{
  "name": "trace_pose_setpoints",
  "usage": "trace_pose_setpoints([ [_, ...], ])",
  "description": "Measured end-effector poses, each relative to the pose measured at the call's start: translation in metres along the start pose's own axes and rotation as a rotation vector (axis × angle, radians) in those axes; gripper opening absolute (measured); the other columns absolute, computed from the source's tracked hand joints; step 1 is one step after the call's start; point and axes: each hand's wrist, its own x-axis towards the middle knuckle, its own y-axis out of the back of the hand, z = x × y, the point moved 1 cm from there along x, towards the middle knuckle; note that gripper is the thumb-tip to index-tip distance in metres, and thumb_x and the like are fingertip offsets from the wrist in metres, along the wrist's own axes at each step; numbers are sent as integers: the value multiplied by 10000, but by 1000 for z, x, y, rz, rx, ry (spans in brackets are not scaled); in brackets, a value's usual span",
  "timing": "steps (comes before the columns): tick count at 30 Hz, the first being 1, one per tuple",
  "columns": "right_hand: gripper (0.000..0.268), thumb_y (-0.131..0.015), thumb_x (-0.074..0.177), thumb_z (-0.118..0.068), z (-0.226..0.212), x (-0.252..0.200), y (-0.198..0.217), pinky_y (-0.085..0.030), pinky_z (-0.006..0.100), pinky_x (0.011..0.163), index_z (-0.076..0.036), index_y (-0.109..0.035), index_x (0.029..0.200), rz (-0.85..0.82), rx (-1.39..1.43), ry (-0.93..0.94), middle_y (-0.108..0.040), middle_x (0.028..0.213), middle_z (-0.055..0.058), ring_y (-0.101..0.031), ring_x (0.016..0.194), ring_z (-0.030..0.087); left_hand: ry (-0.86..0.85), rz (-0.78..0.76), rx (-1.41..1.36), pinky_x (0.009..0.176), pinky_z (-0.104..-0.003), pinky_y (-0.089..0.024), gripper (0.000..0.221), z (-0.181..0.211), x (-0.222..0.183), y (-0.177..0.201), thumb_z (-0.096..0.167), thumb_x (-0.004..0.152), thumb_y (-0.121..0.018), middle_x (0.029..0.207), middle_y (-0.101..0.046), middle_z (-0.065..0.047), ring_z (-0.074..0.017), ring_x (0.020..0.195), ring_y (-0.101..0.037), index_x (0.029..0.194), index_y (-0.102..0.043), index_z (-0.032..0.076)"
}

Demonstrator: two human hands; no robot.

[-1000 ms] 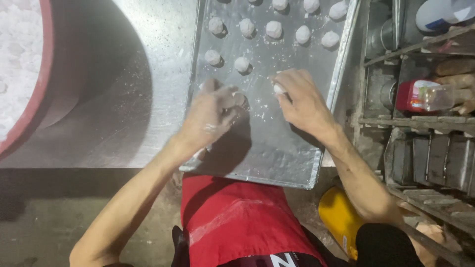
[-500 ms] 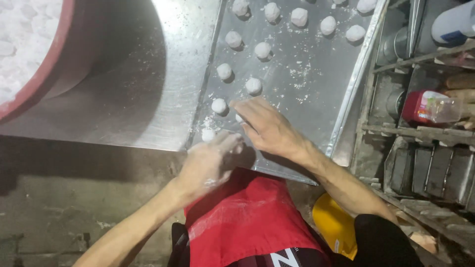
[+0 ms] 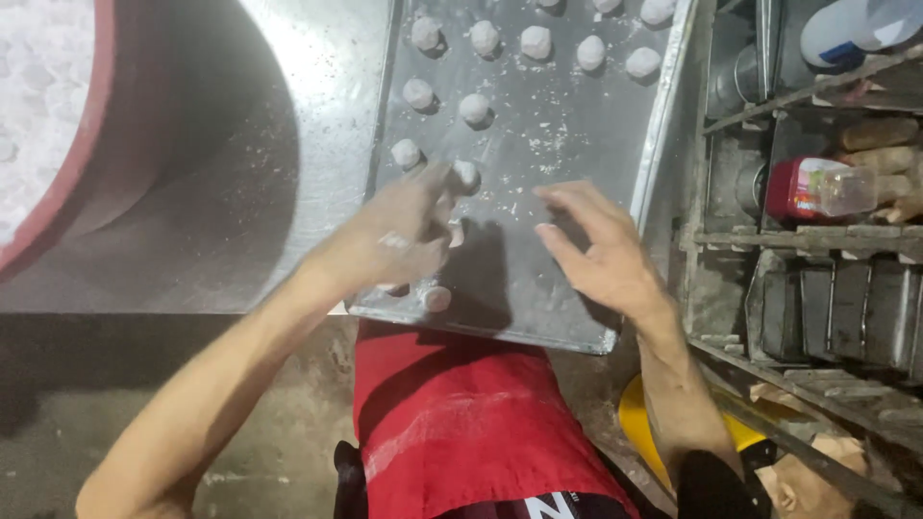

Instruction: The person mixes white dough balls in a large red basin filled with white powder and places them one by one onto a metal baking tray.

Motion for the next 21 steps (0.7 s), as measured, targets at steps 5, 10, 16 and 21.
trace_pose_setpoints([
  [5,348,-719,942,-73,10,-27,23,-524,332,1015,35,-652,1266,154,40,-102,-679,1237,155,-672,1160,243,-330,172,428,847,-538,-510,370,-20,104,-25,17,808,-679,980,-655,-251,-442,1011,-622,1145,-545,-56],
  [10,369,-742,907,-56,18,-50,31,-532,318,980,24,-665,1259,227,-2,-169,-689,1206,138,-679,1123,228,-437,209,547,752,-514,-523,269,-40,164,-40,45,719,-684,972,-637,-261,-446,950,-609,970,-614,-18],
  [16,379,-741,909,-23,25,-62,36,-531,308,973,20,-659,1276,315,10,-242,-681,1197,124,-678,1105,207,-452,142,554,820,-527,-516,242,-56,162,-31,47,796,-661,980,-658,-210,-430,967,-606,1031,-632,-4],
  [21,362,-740,929,-13,7,-43,25,-528,295,981,16,-657,1280,366,3,-227,-677,1198,114,-675,1117,192,-593,171,504,804,-509,-511,436,-27,135,-4,187,821,-734,1060,-656,-234,-439,988,-607,1186,-642,-33],
])
